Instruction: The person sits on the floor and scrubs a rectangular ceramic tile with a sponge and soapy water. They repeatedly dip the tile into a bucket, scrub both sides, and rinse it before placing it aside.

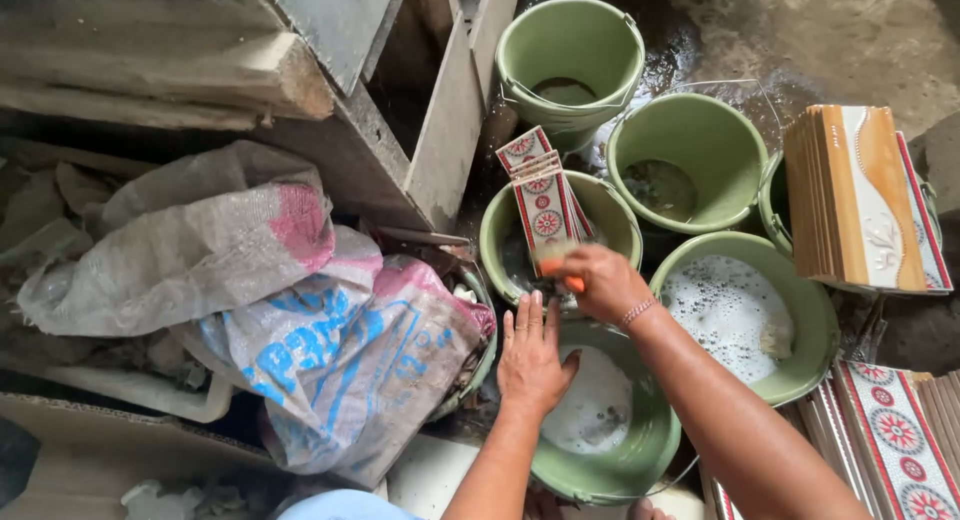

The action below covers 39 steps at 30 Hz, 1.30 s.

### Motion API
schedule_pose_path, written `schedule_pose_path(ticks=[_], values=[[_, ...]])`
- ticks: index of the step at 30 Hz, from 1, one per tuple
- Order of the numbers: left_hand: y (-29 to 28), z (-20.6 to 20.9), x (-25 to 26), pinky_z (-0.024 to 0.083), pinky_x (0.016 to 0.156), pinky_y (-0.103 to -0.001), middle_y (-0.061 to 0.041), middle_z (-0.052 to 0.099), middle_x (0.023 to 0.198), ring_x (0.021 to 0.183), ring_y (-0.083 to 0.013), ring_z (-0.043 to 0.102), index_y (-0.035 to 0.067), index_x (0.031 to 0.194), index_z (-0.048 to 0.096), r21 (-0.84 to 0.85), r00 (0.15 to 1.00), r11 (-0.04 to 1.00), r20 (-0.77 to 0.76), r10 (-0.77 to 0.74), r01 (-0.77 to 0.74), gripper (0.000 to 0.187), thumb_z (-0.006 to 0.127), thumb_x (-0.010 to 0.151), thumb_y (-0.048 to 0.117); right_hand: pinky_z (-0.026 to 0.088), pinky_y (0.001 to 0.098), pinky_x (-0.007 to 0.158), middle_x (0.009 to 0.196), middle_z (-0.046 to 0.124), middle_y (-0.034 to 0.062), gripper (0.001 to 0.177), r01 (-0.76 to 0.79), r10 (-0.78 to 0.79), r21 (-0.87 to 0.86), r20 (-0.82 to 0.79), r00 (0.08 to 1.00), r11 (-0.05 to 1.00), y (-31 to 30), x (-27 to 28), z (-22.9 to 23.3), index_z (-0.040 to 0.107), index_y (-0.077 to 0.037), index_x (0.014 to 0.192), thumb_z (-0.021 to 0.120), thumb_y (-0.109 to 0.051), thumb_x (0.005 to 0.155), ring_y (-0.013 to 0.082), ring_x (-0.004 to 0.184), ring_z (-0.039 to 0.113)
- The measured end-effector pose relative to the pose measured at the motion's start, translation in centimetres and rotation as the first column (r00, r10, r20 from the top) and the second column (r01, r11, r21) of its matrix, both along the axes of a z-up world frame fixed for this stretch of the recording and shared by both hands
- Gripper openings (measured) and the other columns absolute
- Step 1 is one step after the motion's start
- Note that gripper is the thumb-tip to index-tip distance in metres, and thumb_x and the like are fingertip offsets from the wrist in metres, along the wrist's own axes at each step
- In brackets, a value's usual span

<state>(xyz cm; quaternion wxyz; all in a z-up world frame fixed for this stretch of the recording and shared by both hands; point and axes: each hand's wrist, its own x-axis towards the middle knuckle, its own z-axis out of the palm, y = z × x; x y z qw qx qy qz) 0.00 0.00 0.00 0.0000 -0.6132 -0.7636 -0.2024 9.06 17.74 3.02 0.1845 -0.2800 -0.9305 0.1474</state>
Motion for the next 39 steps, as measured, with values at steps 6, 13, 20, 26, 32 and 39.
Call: schedule_pose_path(ticks=[6,13,20,26,32,39], values=[[-0.2,0.2,0.1,0.017,0.125,-0.054,-0.021,0.032,0.162,0.153,-0.0361,0.025,0.008,0.158,0.035,-0.051,0.999,0.999,-0.047,-0.017,0.014,0.101,0.073,0.076,0.053,0.061,0.0396,0.091,0.097,0.078,-0.0125,0.012,0.259,-0.092,-0.341,0.436,0.895,0.904,0.9,-0.9,1.7,0.078,-0.049,0.087,0.076,-0.042,0.077,0.0278,0.092,0.075],[-0.3,0.7,-0.1,0.023,0.123,-0.055,-0.021,0.041,0.157,0.150,-0.0367,0.032,0.008,0.153,0.044,0.005,0.999,1.000,0.023,-0.029,0.029,0.098,0.078,0.070,0.048,0.061,0.0367,0.081,0.099,0.070,-0.0147,0.031,0.187,-0.191,-0.047,-0.107,0.976,0.981,4.4,-3.7,6.1,0.073,-0.050,0.103,0.075,-0.028,0.082,0.0199,0.092,0.072],[-0.3,0.4,0.3,0.021,0.124,-0.054,-0.020,0.037,0.160,0.151,-0.0355,0.030,0.008,0.153,0.043,-0.013,1.000,1.000,0.014,0.004,-0.004,0.098,0.076,0.071,0.052,0.061,0.0406,0.086,0.098,0.075,-0.0027,0.008,0.054,-0.048,-0.109,0.053,0.997,0.993,0.2,-0.7,2.2,0.075,-0.033,0.091,0.078,-0.031,0.083,0.0267,0.096,0.073],[0.1,0.3,-0.2,0.020,0.124,-0.055,-0.022,0.035,0.160,0.151,-0.0371,0.028,0.008,0.157,0.036,-0.008,0.998,1.000,-0.058,-0.022,0.022,0.104,0.076,0.073,0.053,0.061,0.0394,0.083,0.084,0.078,-0.0080,0.011,0.275,-0.099,-0.296,0.494,0.864,0.915,2.4,-3.2,-2.4,0.076,-0.045,0.078,0.066,-0.043,0.080,0.0251,0.087,0.076],[-0.3,0.6,0.0,0.022,0.123,-0.055,-0.021,0.038,0.159,0.151,-0.0367,0.029,0.008,0.154,0.041,0.000,1.000,1.000,-0.004,-0.014,0.014,0.100,0.077,0.072,0.051,0.060,0.0426,0.081,0.088,0.077,-0.0048,0.005,0.191,-0.154,-0.274,0.151,0.977,0.943,4.7,-5.2,7.6,0.077,-0.039,0.085,0.077,-0.036,0.080,0.0282,0.088,0.074],[0.1,0.4,-0.1,0.019,0.124,-0.055,-0.020,0.039,0.159,0.152,-0.0350,0.028,0.008,0.152,0.044,-0.015,0.999,1.000,0.040,-0.008,0.009,0.098,0.077,0.069,0.050,0.058,0.0400,0.086,0.108,0.073,-0.0001,0.006,-0.082,0.122,0.148,-0.286,0.950,0.986,1.9,-3.0,5.8,0.075,-0.023,0.095,0.076,-0.019,0.090,0.0265,0.105,0.070]])
